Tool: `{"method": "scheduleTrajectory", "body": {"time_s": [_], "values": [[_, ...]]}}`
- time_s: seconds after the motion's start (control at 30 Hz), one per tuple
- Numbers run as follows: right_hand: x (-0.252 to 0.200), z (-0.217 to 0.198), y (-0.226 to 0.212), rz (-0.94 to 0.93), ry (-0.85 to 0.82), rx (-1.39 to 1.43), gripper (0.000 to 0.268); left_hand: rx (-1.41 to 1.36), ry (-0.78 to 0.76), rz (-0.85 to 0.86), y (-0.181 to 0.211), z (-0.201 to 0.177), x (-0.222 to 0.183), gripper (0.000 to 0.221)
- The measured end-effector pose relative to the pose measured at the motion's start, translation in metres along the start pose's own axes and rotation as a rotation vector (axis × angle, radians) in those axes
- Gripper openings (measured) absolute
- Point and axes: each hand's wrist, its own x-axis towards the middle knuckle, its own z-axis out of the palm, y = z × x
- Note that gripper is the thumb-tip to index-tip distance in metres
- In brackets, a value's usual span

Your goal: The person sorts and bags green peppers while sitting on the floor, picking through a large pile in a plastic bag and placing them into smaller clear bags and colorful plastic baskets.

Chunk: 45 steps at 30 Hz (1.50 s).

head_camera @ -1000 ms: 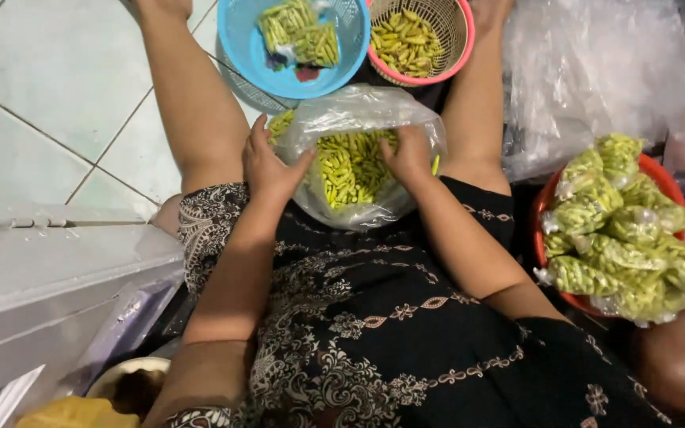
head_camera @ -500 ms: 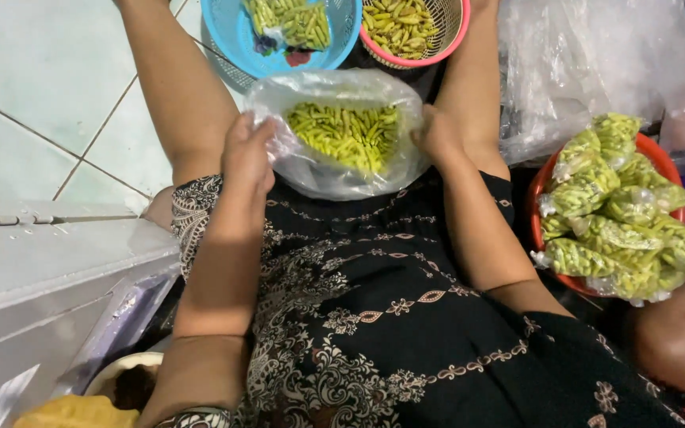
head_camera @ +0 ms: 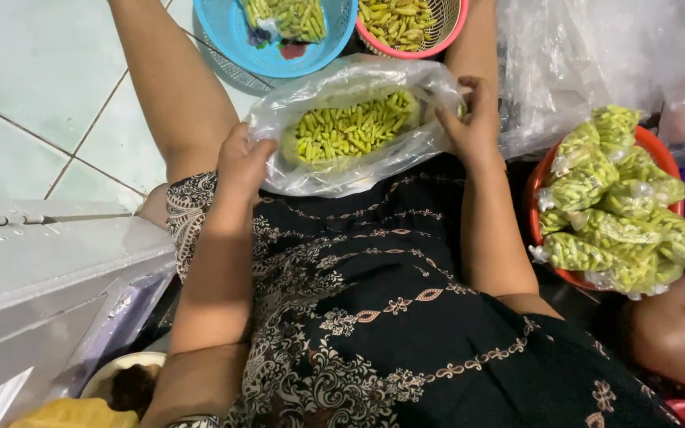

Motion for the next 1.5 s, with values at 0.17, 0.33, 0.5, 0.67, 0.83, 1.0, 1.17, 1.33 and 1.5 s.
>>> {"method": "scheduleTrajectory", "body": {"time_s": [0.17,0.33,0.5,0.67,0.83,1.0,1.17,1.33,1.5], "values": [[-0.029,0.027,-0.092,-0.617,0.245,-0.046,0.048,0.333,-0.083,0.159,0.004,0.014,-0.01,0.057],[-0.058,0.065,-0.081,-0.407,-0.717,-0.339,0.04,0.353,-0.002,0.244,0.027,0.019,-0.031,0.03],[-0.043,0.083,-0.086,-0.235,-1.039,-0.574,0.037,0.379,0.061,0.291,0.033,0.014,-0.037,0.027],[0.007,0.082,-0.064,-0.406,-0.197,-0.414,0.069,0.588,-0.031,0.392,0.026,0.017,-0.032,0.025],[-0.012,0.066,-0.095,-0.402,-0.394,-0.319,0.064,0.655,0.081,0.502,0.05,0.023,-0.053,0.056],[-0.035,0.072,-0.098,-0.444,-0.636,-0.281,0.052,0.864,0.016,0.713,0.058,0.038,-0.053,0.031],[-0.038,0.084,-0.078,-0.419,-0.588,-0.465,0.086,0.893,0.222,0.648,0.017,0.034,-0.002,0.05],[-0.054,0.039,-0.092,-0.437,-0.499,-0.16,0.065,0.696,0.246,0.825,0.049,0.017,-0.02,0.056],[-0.096,-0.006,-0.096,-0.424,-0.396,0.017,0.043,0.306,0.488,0.966,0.014,0.003,0.01,0.05]]}}
